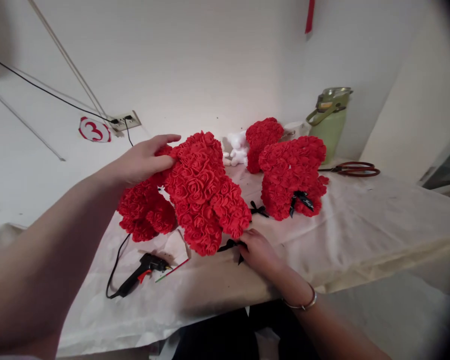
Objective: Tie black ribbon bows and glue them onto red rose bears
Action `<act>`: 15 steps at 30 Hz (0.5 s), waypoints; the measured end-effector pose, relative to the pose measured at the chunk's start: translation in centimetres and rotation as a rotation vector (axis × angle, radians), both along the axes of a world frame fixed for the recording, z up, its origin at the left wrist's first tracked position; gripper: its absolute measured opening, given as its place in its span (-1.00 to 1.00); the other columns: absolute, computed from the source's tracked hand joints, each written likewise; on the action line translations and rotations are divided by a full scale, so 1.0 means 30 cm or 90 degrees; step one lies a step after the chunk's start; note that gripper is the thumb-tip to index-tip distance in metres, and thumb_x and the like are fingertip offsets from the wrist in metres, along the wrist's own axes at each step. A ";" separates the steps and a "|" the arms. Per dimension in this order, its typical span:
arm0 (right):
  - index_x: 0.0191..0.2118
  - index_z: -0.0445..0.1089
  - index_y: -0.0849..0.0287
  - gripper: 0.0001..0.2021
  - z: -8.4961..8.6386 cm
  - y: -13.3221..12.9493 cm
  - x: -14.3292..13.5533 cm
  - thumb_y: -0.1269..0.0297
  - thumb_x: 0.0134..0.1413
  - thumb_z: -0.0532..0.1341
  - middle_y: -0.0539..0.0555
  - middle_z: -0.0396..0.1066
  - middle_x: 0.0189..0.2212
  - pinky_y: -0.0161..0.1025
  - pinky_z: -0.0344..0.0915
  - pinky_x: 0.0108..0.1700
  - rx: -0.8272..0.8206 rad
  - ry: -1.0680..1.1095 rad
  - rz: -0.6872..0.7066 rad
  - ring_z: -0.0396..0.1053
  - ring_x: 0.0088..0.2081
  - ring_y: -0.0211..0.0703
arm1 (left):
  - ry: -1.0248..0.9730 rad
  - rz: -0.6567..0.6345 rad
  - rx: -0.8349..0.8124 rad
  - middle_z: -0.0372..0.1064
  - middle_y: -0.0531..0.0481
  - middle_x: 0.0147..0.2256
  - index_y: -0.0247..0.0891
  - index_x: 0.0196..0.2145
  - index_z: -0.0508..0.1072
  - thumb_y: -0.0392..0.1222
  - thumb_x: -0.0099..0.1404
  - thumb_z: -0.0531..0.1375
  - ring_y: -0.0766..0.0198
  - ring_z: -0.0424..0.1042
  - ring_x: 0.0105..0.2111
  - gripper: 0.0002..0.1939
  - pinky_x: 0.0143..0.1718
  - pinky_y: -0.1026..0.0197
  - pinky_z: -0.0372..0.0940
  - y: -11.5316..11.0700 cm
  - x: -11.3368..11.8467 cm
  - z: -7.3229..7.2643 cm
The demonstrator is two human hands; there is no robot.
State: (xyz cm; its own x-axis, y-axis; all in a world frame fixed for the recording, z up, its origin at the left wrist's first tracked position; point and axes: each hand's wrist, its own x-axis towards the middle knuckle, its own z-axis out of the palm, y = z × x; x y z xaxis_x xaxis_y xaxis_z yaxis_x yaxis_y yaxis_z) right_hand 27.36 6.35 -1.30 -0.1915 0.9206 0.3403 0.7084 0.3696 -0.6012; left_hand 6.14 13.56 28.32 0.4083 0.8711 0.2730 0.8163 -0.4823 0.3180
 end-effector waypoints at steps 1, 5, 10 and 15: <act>-0.23 0.50 0.17 -0.74 0.000 0.000 0.000 0.56 0.03 0.13 0.10 0.51 -0.25 -0.19 0.22 0.00 -0.001 -0.001 -0.001 0.36 -0.14 -0.08 | 0.002 -0.010 -0.030 0.47 -0.09 -0.05 -0.16 0.25 0.21 -0.07 0.08 0.08 0.05 0.49 -0.11 -0.27 -0.12 0.08 0.41 -0.010 -0.017 -0.011; -0.27 0.50 0.19 -0.77 0.004 -0.006 -0.003 0.53 0.05 0.12 0.12 0.51 -0.29 -0.19 0.24 -0.06 -0.003 0.006 -0.013 0.36 -0.17 -0.05 | 0.097 -0.053 -0.096 0.40 -0.03 0.07 -0.14 0.27 0.18 -0.04 0.11 0.08 0.06 0.43 0.01 -0.26 0.01 0.11 0.35 -0.029 -0.052 -0.088; -0.26 0.49 0.20 -0.74 0.002 -0.009 0.000 0.55 0.00 0.10 0.13 0.50 -0.29 -0.18 0.26 -0.05 -0.002 0.031 -0.065 0.37 -0.15 -0.04 | 0.153 -0.064 -0.099 0.34 -0.01 0.13 -0.09 0.30 0.14 0.02 0.16 0.08 0.10 0.38 0.07 -0.26 0.11 0.12 0.26 -0.024 -0.054 -0.165; -0.24 0.44 0.20 -0.76 -0.008 -0.006 0.011 0.51 0.02 0.07 0.13 0.47 -0.25 -0.15 0.29 -0.03 0.004 0.093 -0.150 0.39 -0.14 -0.06 | 0.102 -0.084 -0.060 0.32 -0.03 0.15 -0.14 0.31 0.09 0.16 0.23 0.08 0.08 0.36 0.07 -0.25 0.11 0.11 0.26 -0.034 -0.071 -0.195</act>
